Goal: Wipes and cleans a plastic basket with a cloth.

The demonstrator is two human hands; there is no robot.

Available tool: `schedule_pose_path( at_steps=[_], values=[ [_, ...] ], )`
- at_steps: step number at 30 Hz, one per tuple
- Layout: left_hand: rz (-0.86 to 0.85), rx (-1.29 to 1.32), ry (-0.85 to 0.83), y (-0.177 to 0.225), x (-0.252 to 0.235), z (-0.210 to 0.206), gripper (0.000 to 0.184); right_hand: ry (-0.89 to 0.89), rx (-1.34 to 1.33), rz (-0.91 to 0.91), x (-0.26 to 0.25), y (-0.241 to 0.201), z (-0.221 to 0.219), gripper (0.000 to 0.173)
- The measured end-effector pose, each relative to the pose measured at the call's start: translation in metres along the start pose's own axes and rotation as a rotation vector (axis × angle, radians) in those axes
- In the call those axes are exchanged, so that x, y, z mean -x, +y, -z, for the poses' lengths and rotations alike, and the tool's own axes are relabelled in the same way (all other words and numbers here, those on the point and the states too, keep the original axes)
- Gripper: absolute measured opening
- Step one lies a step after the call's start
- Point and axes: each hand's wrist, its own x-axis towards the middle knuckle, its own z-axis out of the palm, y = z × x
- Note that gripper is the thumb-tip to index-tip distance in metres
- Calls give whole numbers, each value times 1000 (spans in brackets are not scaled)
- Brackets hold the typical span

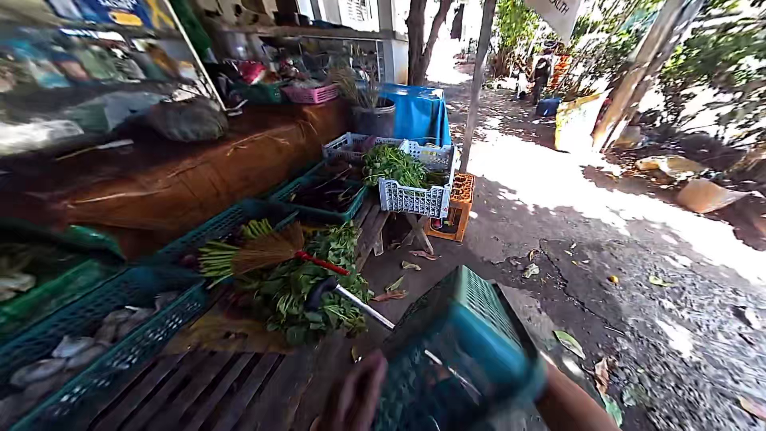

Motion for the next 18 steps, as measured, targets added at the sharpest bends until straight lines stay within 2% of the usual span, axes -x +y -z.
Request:
schedule_pose_path(
  at_steps=[2, 3, 5, 7, 9, 11, 14, 18],
  values=[
    [180, 134, 80, -25, 14, -8, 135, -92, 20, 269, -85, 67, 30, 37],
    [286, 239, 106, -38, 22, -12, 139, -105, 68, 257, -106, 83, 38, 43],
    [511, 481, 172, -53, 34, -18, 144, -91, 196, 161, -114, 91, 48, 51],
    [677, 697, 269, -61, 40, -24, 131, -132, 360, 123, -109, 91, 56, 53],
    [782, 793, 306, -69, 44, -29, 112, -159, 604, 158, -106, 85, 66, 51],
    [872, 837, 314, -76, 50, -32, 101, -81, 852, 127, -100, 70, 73, 54],
    [954, 891, 342, -94, 61, -37, 89, -59, 982, 132, -77, 31, 76, 53],
    [966, 998, 381, -94, 63, -48, 80, -386, 858, 293, -31, -16, 45, 44]
  ],
)
